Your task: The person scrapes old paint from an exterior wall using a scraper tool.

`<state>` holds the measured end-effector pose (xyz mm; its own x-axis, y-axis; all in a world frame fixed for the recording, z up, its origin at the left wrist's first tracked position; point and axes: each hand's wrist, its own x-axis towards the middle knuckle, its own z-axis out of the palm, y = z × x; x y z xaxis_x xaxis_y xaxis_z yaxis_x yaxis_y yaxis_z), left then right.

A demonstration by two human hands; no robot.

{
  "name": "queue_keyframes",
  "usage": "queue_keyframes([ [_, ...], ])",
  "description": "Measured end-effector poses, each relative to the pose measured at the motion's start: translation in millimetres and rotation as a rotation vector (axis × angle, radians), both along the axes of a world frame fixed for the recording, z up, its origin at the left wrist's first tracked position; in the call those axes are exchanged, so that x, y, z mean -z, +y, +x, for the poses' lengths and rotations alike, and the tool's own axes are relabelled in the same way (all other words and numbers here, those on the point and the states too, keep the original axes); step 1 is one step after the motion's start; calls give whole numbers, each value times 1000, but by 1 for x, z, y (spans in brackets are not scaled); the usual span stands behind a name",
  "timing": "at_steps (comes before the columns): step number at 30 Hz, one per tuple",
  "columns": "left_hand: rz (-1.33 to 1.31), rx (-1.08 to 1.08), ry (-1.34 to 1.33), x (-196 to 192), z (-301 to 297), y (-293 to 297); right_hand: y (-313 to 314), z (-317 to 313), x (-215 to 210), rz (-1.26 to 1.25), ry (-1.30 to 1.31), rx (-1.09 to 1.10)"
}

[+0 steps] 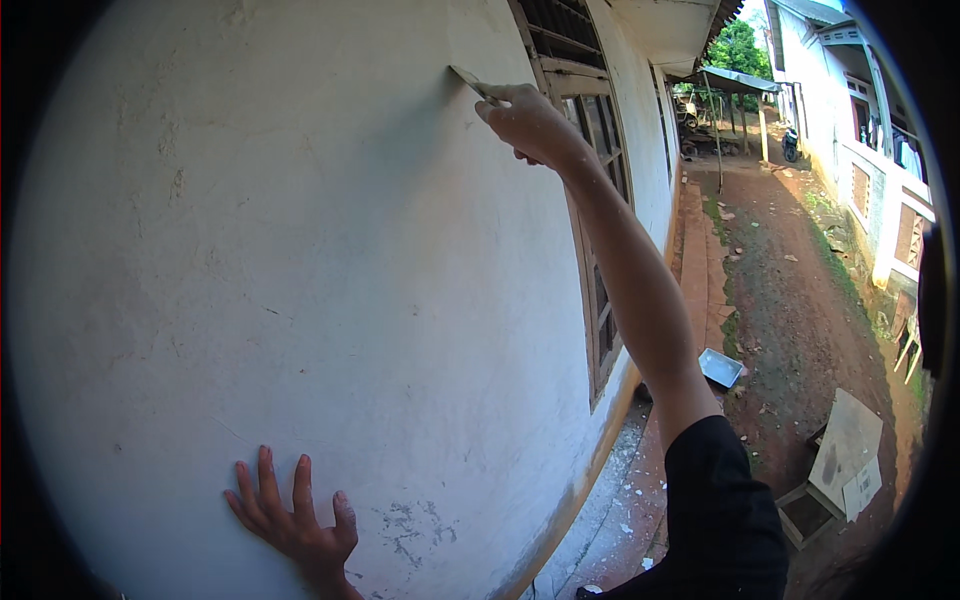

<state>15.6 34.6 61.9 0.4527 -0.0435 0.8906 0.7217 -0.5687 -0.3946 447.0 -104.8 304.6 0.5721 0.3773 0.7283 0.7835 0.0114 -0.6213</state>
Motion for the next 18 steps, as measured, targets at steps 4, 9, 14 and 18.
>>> queue_keyframes([
  [4,-9,-16,-16,1,-8,-5,-2,1,-12,-60,-16,-4],
  [9,-12,-19,-5,-2,-6,-9,-10,-27,45,-103,-78,-57],
  [14,-5,3,-2,2,-4,-3,-4,-4,-10,-25,-53,26],
  [18,-15,3,-18,1,-7,-5,-10,-17,12,-88,-29,-37],
])
